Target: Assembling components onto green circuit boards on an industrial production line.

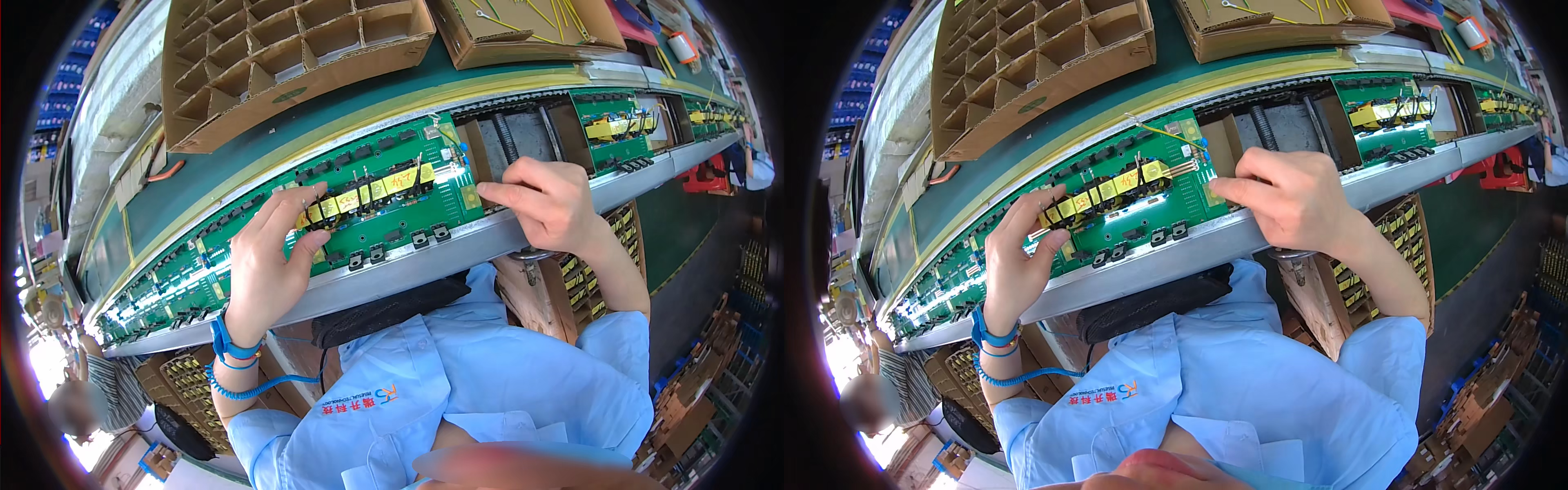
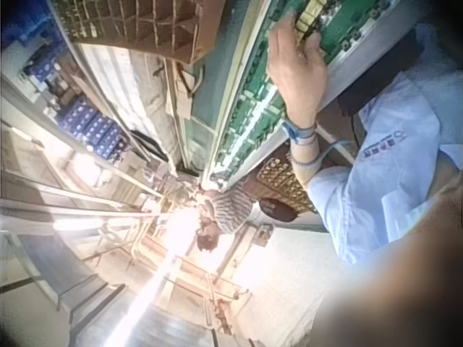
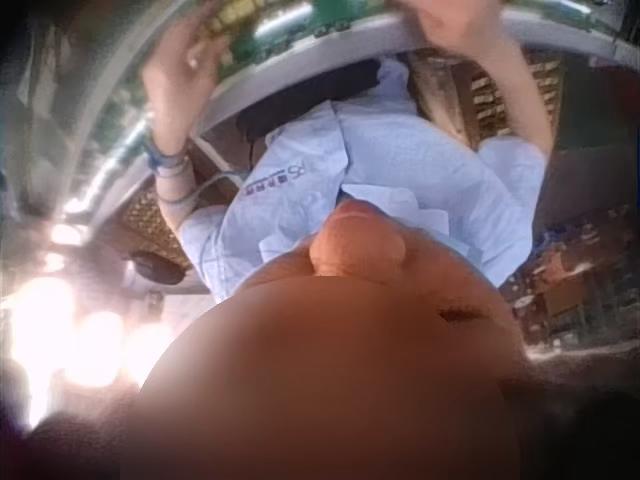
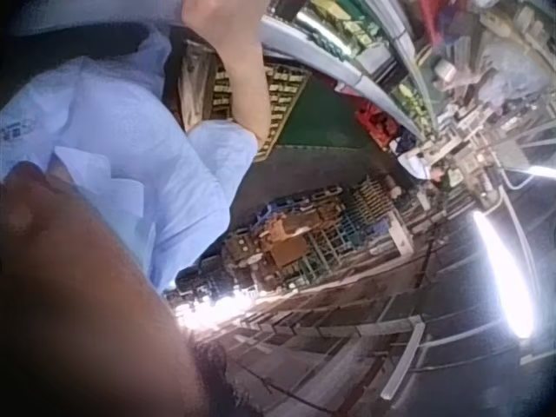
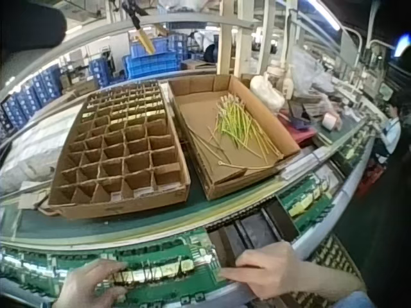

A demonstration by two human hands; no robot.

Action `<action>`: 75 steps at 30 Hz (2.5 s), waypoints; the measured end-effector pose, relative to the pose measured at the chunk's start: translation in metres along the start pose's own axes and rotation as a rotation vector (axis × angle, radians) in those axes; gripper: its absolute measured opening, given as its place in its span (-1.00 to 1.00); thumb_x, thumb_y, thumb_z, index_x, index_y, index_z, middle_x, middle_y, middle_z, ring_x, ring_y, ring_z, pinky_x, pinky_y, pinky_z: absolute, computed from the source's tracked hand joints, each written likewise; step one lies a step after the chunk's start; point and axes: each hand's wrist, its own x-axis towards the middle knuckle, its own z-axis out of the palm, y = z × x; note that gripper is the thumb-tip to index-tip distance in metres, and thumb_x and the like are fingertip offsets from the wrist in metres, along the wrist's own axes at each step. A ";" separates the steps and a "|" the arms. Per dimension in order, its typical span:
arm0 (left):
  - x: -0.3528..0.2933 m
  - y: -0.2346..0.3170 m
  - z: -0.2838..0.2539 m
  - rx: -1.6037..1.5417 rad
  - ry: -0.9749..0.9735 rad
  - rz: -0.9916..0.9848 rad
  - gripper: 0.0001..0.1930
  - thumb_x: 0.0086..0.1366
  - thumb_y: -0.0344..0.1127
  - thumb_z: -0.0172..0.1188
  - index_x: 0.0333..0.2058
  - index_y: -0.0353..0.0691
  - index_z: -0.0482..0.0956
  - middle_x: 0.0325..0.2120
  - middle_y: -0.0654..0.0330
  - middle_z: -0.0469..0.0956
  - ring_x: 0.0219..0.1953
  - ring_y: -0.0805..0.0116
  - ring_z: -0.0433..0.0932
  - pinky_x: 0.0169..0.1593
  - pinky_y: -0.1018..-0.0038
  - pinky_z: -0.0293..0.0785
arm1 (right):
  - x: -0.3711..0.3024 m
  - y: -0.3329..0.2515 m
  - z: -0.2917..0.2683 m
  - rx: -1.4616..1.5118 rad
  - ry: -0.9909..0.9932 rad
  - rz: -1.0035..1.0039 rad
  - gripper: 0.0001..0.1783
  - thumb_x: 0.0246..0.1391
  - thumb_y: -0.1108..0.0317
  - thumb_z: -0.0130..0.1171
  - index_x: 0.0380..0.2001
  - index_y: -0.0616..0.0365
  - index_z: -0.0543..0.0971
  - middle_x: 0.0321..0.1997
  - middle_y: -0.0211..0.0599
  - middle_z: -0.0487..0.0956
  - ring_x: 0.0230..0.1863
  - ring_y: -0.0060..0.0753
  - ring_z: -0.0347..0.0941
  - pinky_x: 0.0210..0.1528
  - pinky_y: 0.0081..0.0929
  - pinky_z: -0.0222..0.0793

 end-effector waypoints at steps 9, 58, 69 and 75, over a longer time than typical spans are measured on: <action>0.010 0.005 0.010 -0.093 -0.056 0.039 -0.53 0.17 -0.62 0.24 0.09 -0.23 0.53 -0.01 0.06 0.59 -0.05 0.13 0.62 -0.01 0.36 0.57 | -0.016 -0.012 -0.001 0.000 0.024 0.024 -0.63 -0.26 0.53 0.23 -0.26 0.11 0.71 -0.47 -0.41 0.50 -0.61 -0.41 0.43 -0.63 -0.47 0.30; -0.112 -0.061 -0.023 0.540 0.275 -0.109 -0.44 0.33 -0.22 0.22 0.24 -0.33 0.37 0.01 -0.06 0.59 0.21 -0.03 0.45 0.40 0.03 0.11 | -0.083 0.016 -0.070 -0.761 -0.645 0.481 -0.10 -0.03 0.66 0.03 0.43 -0.13 0.21 0.12 -0.27 0.57 -0.15 -0.13 0.57 -0.18 -0.23 0.56; -0.071 -0.024 0.000 0.384 0.051 0.129 -0.24 0.26 -0.01 0.26 0.26 -0.44 0.28 0.00 -0.11 0.57 0.17 0.00 0.49 0.37 0.01 0.13 | -0.043 0.005 -0.077 -0.467 -0.430 0.336 -0.27 -0.13 0.68 0.08 0.21 0.02 0.45 -0.04 -0.28 0.60 -0.22 -0.10 0.59 -0.28 -0.23 0.52; -0.014 0.000 -0.020 0.412 0.106 0.358 -0.33 0.06 -0.27 0.42 0.17 -0.21 0.43 0.00 0.09 0.60 0.15 0.13 0.53 0.37 0.01 0.20 | 0.089 0.028 -0.054 -0.423 -0.078 0.028 -0.54 0.07 0.55 0.10 0.07 -0.02 0.57 -0.11 -0.32 0.63 -0.26 -0.14 0.60 -0.32 -0.26 0.50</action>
